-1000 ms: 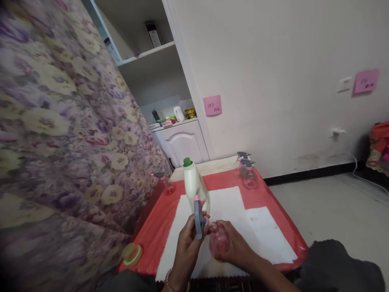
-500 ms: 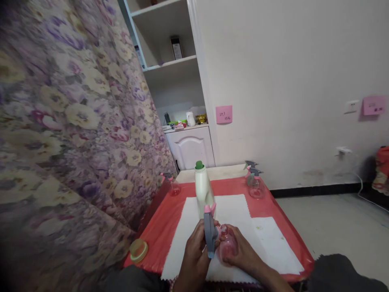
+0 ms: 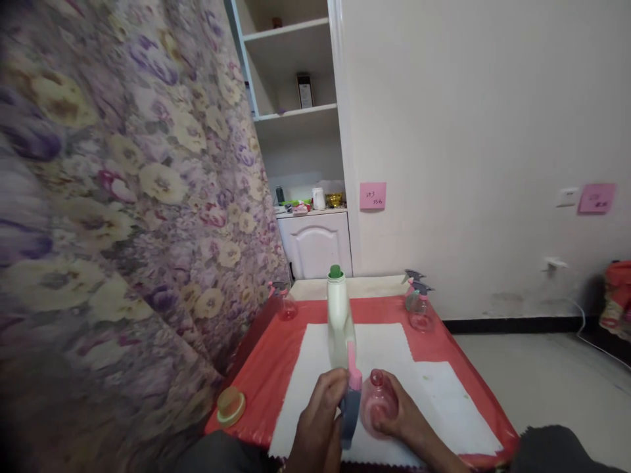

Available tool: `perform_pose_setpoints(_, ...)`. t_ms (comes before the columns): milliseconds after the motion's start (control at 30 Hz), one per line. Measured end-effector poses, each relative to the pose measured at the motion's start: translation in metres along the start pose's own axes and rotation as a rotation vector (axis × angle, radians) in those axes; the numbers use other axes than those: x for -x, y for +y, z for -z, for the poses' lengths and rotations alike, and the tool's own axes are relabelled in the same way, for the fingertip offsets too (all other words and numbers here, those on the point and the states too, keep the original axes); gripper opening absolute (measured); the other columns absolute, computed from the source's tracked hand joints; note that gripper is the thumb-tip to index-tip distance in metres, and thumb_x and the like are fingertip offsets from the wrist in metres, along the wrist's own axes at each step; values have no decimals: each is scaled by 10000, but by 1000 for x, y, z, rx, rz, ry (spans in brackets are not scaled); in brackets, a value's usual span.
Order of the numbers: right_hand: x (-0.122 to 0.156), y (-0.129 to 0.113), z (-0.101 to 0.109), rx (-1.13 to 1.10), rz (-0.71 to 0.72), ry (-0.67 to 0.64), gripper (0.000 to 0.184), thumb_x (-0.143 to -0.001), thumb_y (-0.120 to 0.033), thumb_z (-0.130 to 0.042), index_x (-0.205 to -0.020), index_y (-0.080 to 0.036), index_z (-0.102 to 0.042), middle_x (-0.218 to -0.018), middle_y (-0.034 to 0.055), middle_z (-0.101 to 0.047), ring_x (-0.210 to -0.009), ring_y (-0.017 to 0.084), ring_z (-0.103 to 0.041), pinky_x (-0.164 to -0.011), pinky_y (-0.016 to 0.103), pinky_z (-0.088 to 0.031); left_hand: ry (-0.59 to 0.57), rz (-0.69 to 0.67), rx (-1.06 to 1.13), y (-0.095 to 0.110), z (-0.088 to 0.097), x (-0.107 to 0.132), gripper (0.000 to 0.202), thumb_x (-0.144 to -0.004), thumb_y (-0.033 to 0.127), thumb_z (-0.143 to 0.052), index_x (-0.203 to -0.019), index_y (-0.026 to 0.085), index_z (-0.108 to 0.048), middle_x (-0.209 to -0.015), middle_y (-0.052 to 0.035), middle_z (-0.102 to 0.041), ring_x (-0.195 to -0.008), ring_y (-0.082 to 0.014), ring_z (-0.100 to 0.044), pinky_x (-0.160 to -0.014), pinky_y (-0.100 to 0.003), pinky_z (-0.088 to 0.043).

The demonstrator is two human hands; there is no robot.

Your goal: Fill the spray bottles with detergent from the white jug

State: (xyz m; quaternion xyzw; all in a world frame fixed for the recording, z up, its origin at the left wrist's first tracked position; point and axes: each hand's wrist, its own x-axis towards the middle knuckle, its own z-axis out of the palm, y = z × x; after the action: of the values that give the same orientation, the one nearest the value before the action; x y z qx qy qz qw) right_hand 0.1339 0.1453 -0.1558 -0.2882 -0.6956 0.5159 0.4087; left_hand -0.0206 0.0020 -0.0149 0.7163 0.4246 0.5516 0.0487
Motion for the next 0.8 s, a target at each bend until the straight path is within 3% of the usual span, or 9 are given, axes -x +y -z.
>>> perform_pose_setpoints(133, -1, 13, -2, -21, -10, -7, 899, -520, -510, -821, -1300, -195, -504, -1303, 164, -599, -1271, 387, -515, -1098, 512, -371, -70, -1, -149, -26, 20, 12, 492, -939, 83, -293, -1378, 210, -475, -1263, -171, -588, -1136, -204, -614, -912, -296, -526)
perform_pose_setpoints(333, 2, 18, -2, 3, -47, 36, 928, -531, -560, -805, -1330, -200, -498, -1360, 175, -569, -1304, 382, -496, -1115, 505, -368, -150, 223, -636, -93, 41, 42, 558, -850, -26, -310, -1309, 211, -522, -1333, -147, -579, -1164, -223, -619, -907, -325, -540)
perform_pose_setpoints(533, -1, 35, 6, 20, -88, -2, 998, -462, -579, -831, -1328, -195, -516, -1365, 196, -570, -1317, 422, -472, -1114, 536, -361, -356, 372, -1025, -152, 55, 63, 613, -813, -102, -373, -1309, 212, -549, -1364, -130, -593, -1151, -223, -644, -925, -322, -537)
perform_pose_setpoints(800, 6, 39, 16, 106, -119, 0, 962, -506, -454, -836, -1375, -213, -500, -1399, 188, -555, -1337, 432, -449, -1130, 543, -340, -417, 423, -1087, -193, 62, 83, 542, -843, -43, -426, -1300, 200, -585, -1341, -126, -614, -1138, -237, -644, -934, -342, -527)
